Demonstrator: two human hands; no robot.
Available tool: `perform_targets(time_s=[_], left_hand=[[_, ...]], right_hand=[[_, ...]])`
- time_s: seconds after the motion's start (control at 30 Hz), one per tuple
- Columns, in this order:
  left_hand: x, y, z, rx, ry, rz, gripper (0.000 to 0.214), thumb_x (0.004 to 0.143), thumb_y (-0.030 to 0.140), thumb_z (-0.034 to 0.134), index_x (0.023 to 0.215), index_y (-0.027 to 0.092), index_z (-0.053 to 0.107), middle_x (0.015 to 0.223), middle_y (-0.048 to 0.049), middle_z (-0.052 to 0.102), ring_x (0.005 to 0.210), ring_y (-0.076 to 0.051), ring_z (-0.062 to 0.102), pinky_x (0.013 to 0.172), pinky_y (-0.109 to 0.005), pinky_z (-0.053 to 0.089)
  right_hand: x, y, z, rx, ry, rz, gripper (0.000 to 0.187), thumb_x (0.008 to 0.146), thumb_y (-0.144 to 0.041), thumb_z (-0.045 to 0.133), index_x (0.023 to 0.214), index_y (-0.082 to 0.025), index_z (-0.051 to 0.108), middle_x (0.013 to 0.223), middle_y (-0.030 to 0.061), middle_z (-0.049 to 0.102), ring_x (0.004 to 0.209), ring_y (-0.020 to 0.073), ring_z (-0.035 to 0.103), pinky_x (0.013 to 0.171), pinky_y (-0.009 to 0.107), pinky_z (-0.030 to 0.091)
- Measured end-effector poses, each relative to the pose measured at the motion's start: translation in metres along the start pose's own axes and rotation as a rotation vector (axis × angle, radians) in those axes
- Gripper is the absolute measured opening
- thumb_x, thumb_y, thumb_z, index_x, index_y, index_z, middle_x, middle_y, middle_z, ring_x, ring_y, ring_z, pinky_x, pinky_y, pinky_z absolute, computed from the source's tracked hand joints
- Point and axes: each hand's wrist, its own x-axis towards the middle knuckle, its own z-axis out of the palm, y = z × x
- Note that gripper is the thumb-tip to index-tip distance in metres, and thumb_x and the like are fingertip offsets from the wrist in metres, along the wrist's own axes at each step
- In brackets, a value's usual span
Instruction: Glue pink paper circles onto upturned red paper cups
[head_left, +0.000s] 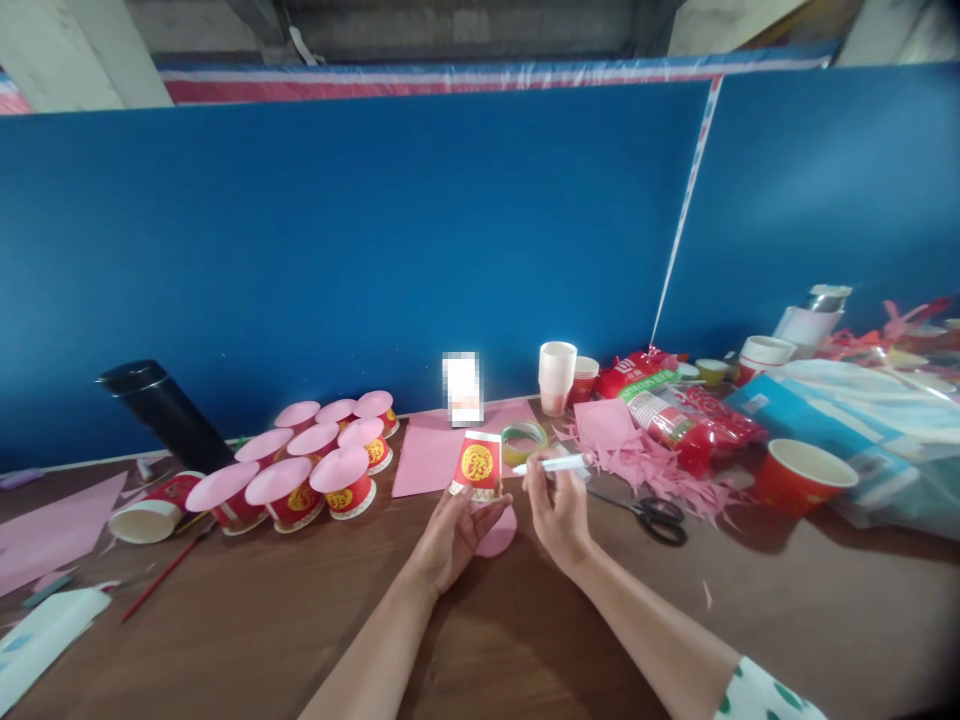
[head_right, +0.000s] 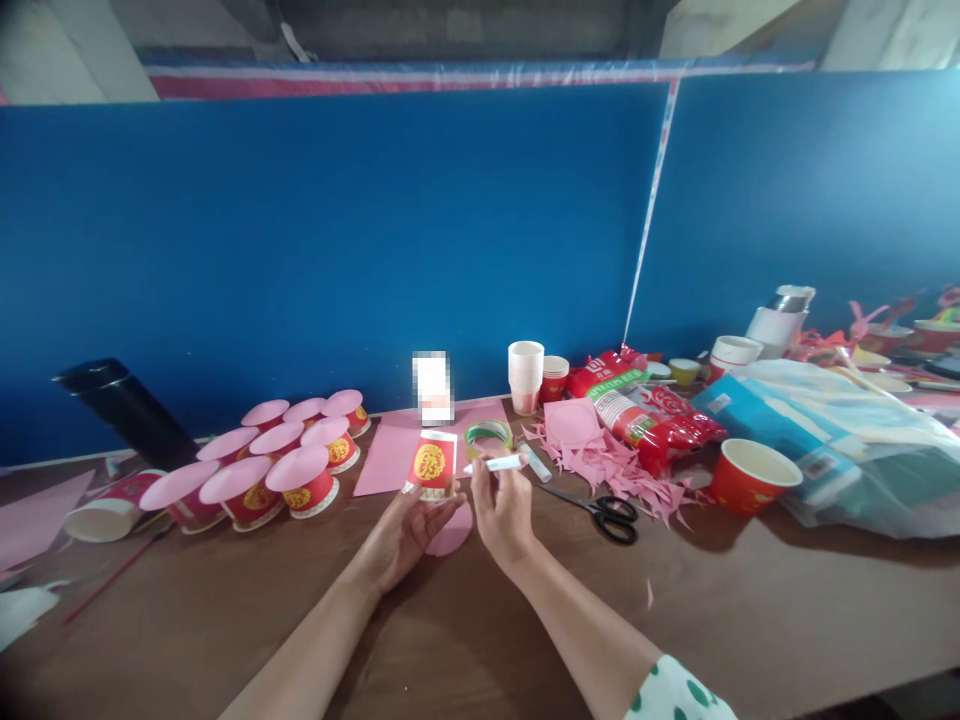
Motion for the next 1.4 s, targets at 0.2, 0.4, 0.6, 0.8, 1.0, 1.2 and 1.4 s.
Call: perform_targets(time_s=[0.2, 0.4, 0.6, 0.8, 1.0, 1.2, 1.4], left_hand=[[0.002, 0.007, -0.006, -0.095, -0.001, -0.013, 0.033, 0.082, 0.036, 0.047, 0.098, 0.01, 0.059, 0.094, -0.0122, 0.067, 0.093, -0.024, 0.062, 0.086, -0.036, 0.047], [0.001, 0.011, -0.012, -0.148, 0.056, 0.09, 0.042, 0.081, 0.035, 0.051, 0.116, 0.014, 0.05, 0.095, -0.0114, 0.067, 0.094, -0.024, 0.061, 0.082, -0.036, 0.049], [-0.002, 0.014, -0.013, -0.148, 0.041, 0.129, 0.042, 0.08, 0.033, 0.052, 0.118, 0.016, 0.047, 0.099, -0.0101, 0.066, 0.09, -0.022, 0.063, 0.078, -0.033, 0.051], [-0.009, 0.019, -0.008, -0.137, 0.052, 0.1, 0.046, 0.079, 0.043, 0.051, 0.112, 0.012, 0.051, 0.094, -0.0118, 0.066, 0.083, -0.02, 0.064, 0.072, -0.028, 0.051], [-0.008, 0.018, -0.012, -0.131, 0.1, 0.109, 0.046, 0.078, 0.047, 0.05, 0.107, 0.011, 0.054, 0.086, -0.0104, 0.067, 0.074, -0.018, 0.065, 0.066, -0.026, 0.052], [-0.007, 0.019, -0.017, -0.095, 0.154, 0.077, 0.053, 0.076, 0.052, 0.048, 0.106, 0.009, 0.055, 0.088, -0.0125, 0.067, 0.072, -0.018, 0.065, 0.061, -0.026, 0.053], [-0.007, 0.018, -0.017, -0.078, 0.174, 0.07, 0.056, 0.075, 0.055, 0.049, 0.103, 0.008, 0.056, 0.085, -0.0134, 0.067, 0.072, -0.019, 0.065, 0.061, -0.026, 0.053]], right_hand=[[0.005, 0.013, 0.004, 0.005, 0.005, -0.104, 0.022, 0.086, -0.017, 0.038, 0.101, -0.017, 0.054, 0.097, 0.009, 0.061, 0.093, 0.0189, 0.056, 0.084, 0.033, 0.042], [-0.009, 0.028, 0.017, -0.152, -0.13, -0.047, 0.046, 0.073, -0.008, 0.044, 0.119, -0.017, 0.045, 0.106, 0.0084, 0.058, 0.097, 0.0203, 0.054, 0.081, 0.032, 0.044], [-0.016, 0.022, 0.016, -0.237, -0.261, -0.082, 0.049, 0.076, -0.006, 0.042, 0.122, -0.023, 0.046, 0.106, 0.0051, 0.059, 0.096, 0.0182, 0.054, 0.079, 0.027, 0.044], [-0.018, 0.022, 0.021, -0.399, -0.229, -0.099, 0.046, 0.078, -0.006, 0.041, 0.121, -0.02, 0.047, 0.099, 0.0073, 0.06, 0.091, 0.0193, 0.055, 0.075, 0.028, 0.045], [-0.024, 0.013, 0.02, -0.444, -0.274, -0.252, 0.045, 0.084, -0.01, 0.037, 0.128, -0.019, 0.041, 0.103, 0.0089, 0.059, 0.094, 0.0196, 0.053, 0.08, 0.029, 0.044], [-0.024, 0.014, 0.016, -0.449, -0.218, -0.208, 0.039, 0.085, -0.013, 0.036, 0.122, -0.02, 0.048, 0.099, 0.0076, 0.057, 0.093, 0.0191, 0.052, 0.079, 0.027, 0.044], [-0.025, 0.015, 0.016, -0.427, -0.128, -0.177, 0.039, 0.082, -0.014, 0.04, 0.119, -0.018, 0.05, 0.099, 0.0082, 0.057, 0.085, 0.0179, 0.055, 0.073, 0.026, 0.046]])
